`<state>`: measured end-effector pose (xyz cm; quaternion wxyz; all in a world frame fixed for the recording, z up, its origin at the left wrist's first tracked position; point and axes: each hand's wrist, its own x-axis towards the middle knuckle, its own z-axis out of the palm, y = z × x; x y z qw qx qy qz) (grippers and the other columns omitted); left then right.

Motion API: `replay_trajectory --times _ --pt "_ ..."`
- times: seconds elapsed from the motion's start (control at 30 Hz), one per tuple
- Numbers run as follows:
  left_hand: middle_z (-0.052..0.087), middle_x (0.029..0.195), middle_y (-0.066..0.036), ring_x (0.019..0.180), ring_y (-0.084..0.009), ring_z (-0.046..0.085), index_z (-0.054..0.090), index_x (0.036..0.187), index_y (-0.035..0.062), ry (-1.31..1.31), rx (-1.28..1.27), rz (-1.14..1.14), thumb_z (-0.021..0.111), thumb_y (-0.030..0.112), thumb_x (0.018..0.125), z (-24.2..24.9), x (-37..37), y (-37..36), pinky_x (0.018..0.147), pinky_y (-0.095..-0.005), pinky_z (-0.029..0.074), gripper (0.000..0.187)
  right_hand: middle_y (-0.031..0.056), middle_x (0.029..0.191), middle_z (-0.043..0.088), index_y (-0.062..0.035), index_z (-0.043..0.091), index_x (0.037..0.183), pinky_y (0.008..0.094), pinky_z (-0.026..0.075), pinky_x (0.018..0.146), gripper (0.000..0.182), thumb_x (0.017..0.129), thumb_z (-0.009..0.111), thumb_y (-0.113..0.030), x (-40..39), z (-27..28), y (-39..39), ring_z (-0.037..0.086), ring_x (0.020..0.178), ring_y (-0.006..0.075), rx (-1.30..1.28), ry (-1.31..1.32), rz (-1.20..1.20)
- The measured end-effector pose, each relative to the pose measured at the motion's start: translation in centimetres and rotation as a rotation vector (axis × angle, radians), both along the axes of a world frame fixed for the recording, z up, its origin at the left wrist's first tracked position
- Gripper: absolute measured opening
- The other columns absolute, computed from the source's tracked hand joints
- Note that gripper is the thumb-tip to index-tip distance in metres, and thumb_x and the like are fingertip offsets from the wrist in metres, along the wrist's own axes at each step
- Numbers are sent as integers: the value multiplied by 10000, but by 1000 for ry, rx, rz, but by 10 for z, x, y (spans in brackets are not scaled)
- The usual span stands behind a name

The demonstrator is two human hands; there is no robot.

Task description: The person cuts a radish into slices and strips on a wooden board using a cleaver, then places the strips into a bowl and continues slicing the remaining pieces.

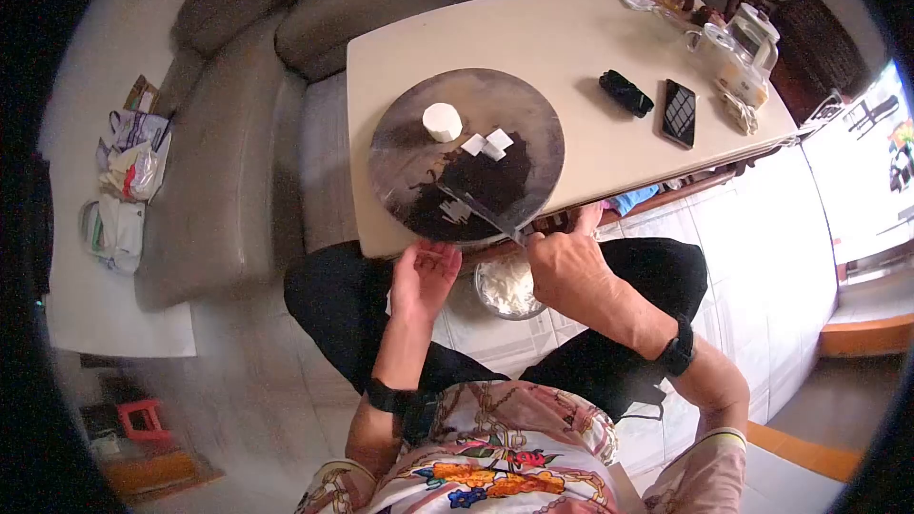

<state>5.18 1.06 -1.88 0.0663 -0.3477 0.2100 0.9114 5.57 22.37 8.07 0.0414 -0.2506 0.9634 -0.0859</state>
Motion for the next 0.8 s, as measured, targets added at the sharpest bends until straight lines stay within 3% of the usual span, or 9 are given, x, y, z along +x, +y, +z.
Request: replay_trajectory --times 0.1,0.23,0.3,0.4,0.53,0.63,0.73,0.8 --pt "528 916 -77 914 -254 564 520 964 51 13 0 -3 508 207 940 2 -1 1 902 -448 480 159 222 574 533 31 528 712 437 470 479 53 704 563 -8 4 2 -4 582 528 391 -164 -58 47" --pt "550 920 -81 896 -243 569 530 966 46 8 -26 25 496 217 944 8 -2 7 894 -437 482 176 208 557 534 20 529 711 433 469 477 44 706 563 -8 13 -3 -7 579 522 382 -200 -18 118" --pt "583 941 -89 897 -234 571 544 971 37 149 47 29 504 216 934 -1 0 7 885 -419 477 187 201 587 584 41 552 767 416 489 502 105 677 567 -12 19 2 -9 616 541 352 -157 -53 163" --pt "609 969 -95 907 -227 573 554 973 32 320 195 22 501 193 920 -27 3 1 873 -398 473 178 207 591 583 30 546 738 424 487 497 80 686 574 -25 28 -3 -7 613 544 361 -183 -110 175" --pt "602 981 -96 912 -239 577 553 987 35 258 259 65 504 184 910 -34 6 9 872 -403 471 175 206 580 569 2 535 726 435 481 493 55 719 575 -35 34 -12 2 604 548 378 -303 -157 119" --pt "587 909 -65 909 -213 560 565 927 90 118 117 100 558 226 905 -8 6 20 927 -392 434 139 190 549 544 -9 526 750 448 469 482 50 741 569 -33 31 -14 10 588 532 383 -455 -72 42" --pt "578 959 -66 940 -216 549 561 966 78 42 58 126 552 224 908 -10 5 20 934 -397 434 158 170 512 521 19 523 770 469 461 504 66 736 562 -23 10 -20 20 575 517 380 -294 47 36" --pt "573 1012 -63 978 -222 540 555 999 65 144 53 80 551 211 908 -16 8 17 945 -401 430 172 186 541 555 26 545 747 466 471 535 63 708 566 -20 -9 -17 21 601 546 377 -187 80 50"
